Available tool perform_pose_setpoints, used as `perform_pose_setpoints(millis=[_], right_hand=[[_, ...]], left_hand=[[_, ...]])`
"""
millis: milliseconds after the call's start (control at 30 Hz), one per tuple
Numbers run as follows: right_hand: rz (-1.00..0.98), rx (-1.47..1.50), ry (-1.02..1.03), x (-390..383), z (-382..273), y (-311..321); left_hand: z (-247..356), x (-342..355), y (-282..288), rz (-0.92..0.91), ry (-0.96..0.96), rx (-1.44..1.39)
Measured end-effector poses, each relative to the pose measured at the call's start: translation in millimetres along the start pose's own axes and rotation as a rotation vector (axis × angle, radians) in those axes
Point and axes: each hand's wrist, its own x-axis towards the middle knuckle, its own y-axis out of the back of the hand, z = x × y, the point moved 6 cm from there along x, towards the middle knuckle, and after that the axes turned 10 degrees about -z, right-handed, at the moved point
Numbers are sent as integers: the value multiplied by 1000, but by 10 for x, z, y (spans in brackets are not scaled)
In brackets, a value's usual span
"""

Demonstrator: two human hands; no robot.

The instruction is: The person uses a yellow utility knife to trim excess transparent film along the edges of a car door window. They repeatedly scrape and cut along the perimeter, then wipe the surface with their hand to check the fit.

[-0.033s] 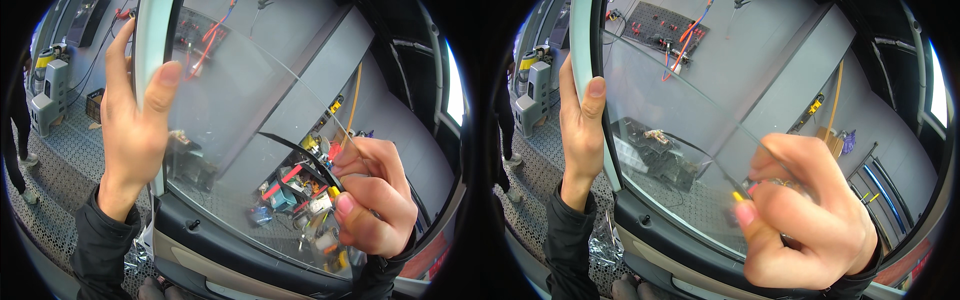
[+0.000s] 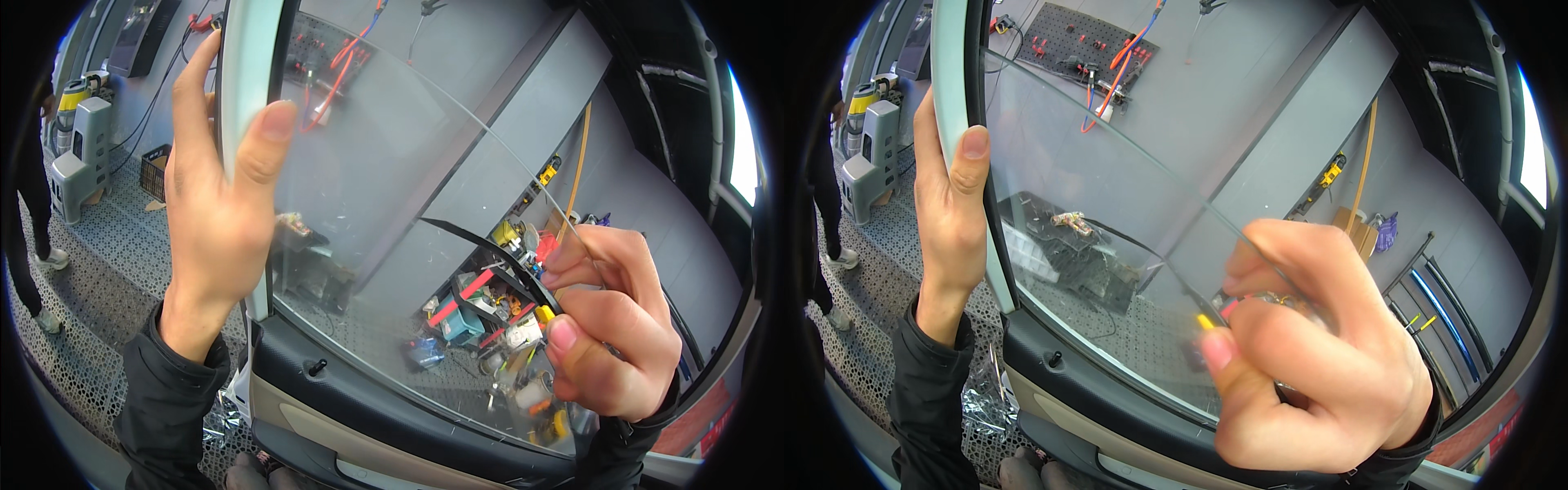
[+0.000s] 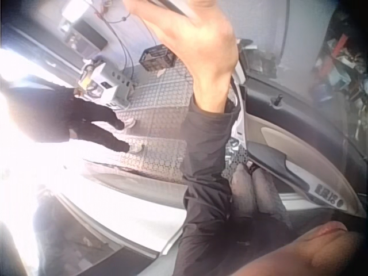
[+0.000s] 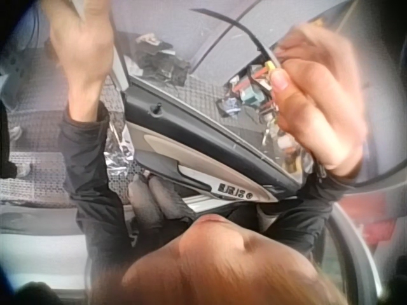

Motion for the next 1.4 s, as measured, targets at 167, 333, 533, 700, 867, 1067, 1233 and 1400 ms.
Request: perform_pose_setpoints(millis=[167,333,533,700,867,1067,1233,1400], right_hand=[[16,12,-10,-4,6,-12],[27,18,-20,-4,6,-3],[21,17,-20,-4,3,-2],[20,18,-22,-15,2,-7],[32,25,-28,-29,2,-2],[77,75,-63,-37,16,13],[36,-1,-9,-18,5,27],[-7,15,19,-9,16,33]], left_hand=[[1,6,-16,37,-20,-16],[-3,-20,-8,-16,32,-45],[0,-9,3,0,-1,4],[-11,-11,-6,14,-6,17],[-16,-23,3,-11,21,14],[-8,-22,-4,8,11,-12],[-4,-19,-11,17,11,-31],[-8,-18,11,-1,13,11]])
